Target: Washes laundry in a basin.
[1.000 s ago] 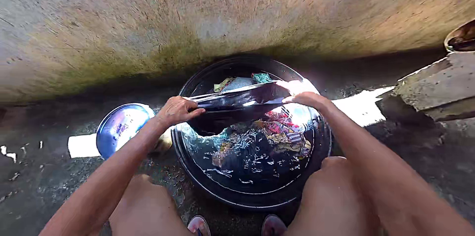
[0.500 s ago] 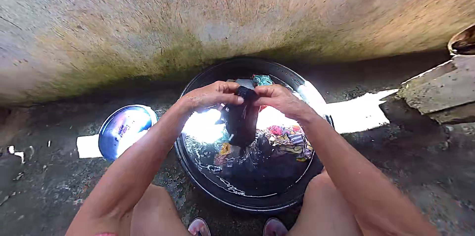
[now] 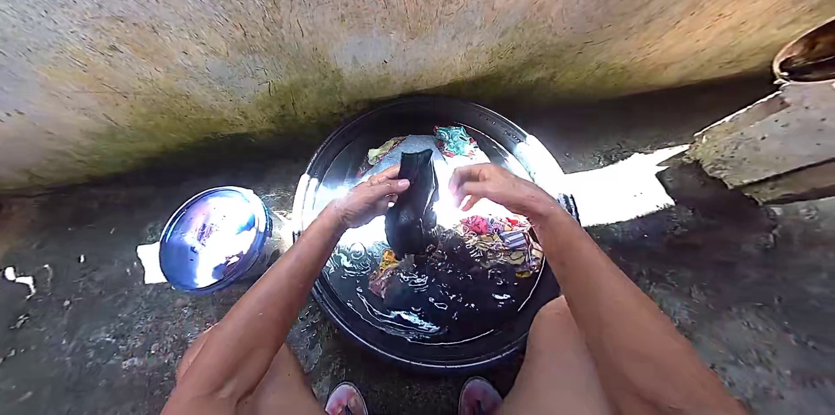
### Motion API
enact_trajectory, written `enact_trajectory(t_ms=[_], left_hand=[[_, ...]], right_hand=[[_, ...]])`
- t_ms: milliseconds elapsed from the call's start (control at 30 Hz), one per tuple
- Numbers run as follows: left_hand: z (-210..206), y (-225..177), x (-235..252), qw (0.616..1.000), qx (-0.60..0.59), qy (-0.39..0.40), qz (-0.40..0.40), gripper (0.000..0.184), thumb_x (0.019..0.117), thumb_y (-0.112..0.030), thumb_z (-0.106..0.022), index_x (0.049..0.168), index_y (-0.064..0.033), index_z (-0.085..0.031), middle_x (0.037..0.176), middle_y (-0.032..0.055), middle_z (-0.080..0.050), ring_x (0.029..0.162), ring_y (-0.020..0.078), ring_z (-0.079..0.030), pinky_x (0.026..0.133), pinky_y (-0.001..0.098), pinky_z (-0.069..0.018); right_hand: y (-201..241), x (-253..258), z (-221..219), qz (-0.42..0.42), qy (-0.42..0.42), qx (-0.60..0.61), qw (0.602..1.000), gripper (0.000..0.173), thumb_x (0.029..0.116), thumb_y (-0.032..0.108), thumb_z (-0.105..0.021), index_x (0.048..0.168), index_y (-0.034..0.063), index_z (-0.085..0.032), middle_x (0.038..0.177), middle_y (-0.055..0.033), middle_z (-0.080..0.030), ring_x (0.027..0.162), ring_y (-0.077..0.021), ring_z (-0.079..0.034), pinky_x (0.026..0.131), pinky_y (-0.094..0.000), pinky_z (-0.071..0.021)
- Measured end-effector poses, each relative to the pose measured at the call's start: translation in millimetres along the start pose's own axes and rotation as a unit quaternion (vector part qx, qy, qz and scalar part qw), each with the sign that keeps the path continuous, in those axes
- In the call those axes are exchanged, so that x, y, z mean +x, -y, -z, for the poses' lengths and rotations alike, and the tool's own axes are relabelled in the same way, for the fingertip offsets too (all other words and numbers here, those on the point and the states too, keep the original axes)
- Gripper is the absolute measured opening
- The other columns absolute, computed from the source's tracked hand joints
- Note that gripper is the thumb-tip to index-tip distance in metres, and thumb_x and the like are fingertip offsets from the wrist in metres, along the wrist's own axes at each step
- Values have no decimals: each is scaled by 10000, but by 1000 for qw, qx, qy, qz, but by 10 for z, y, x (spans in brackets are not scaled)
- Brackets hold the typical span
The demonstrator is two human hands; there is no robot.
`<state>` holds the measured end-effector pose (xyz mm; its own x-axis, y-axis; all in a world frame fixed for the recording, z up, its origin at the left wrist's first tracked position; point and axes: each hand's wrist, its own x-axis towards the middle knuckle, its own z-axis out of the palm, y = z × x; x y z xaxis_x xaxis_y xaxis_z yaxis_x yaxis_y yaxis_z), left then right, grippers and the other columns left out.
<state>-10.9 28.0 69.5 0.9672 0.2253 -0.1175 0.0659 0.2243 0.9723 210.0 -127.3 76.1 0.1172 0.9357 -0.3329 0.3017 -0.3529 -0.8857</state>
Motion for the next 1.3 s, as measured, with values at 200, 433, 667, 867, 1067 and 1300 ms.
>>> enact_trajectory(t_ms=[200, 433, 667, 867, 1067, 1300], left_hand=[[-23, -143, 36, 997, -6, 53, -48, 552, 972, -394, -576, 1478, -215, -443, 1242, -74, -675, 1049, 34, -665, 891, 256, -575], [77, -457, 50, 974, 223, -6, 36, 340, 1005, -107, -594, 1327, 1, -574, 1150, 33, -679, 1019, 32, -632, 955, 266, -526], [34, -177, 76, 985, 163, -14, 54, 138, 1001, -43, -578, 1090, -39, -684, 873, -35, -718, 749, -8, -656, 729, 185, -564], [-78, -211, 120, 996, 69, -48, -9, 295, 1079, -203, -432, 1099, -112, -712, 858, -30, -723, 724, 20, -673, 693, 206, -579], [74, -323, -3, 983, 21, -184, -18, 271, 1086, -250, -440, 1271, -177, -625, 981, -65, -727, 846, 14, -691, 778, 236, -592], [-240, -140, 67, 965, -161, -204, -33, 180, 1019, -107, -413, 1002, -151, -587, 840, -23, -692, 781, 85, -681, 731, 292, -581]], right_hand=[[48, -5, -438, 111, 21, 6, 994, 469, 874, 193, -768, 1252, -40, -616, 1154, -108, -682, 1051, -82, -647, 959, -286, -530], [91, 42, -354, 142, -101, 216, 961, 96, 957, 16, -634, 924, 51, -717, 812, 24, -729, 734, -38, -669, 725, -253, -581], [82, -17, -119, 155, -78, 257, 951, 206, 1053, 162, -517, 1258, 153, -537, 1001, 27, -721, 820, -65, -703, 682, -259, -603], [-194, 164, -152, 155, 47, 247, 955, 304, 879, 281, -724, 1138, 164, -618, 936, 89, -711, 826, -11, -657, 778, -231, -560], [-292, 223, -107, 95, 99, 61, 989, 87, 973, 85, -596, 937, 38, -659, 865, 36, -654, 824, -10, -602, 823, -248, -514], [81, 109, -499, 35, -101, -96, 990, 983, 843, 382, -839, 1539, -53, -298, 1253, -299, -591, 1106, -412, -619, 957, -577, -507]])
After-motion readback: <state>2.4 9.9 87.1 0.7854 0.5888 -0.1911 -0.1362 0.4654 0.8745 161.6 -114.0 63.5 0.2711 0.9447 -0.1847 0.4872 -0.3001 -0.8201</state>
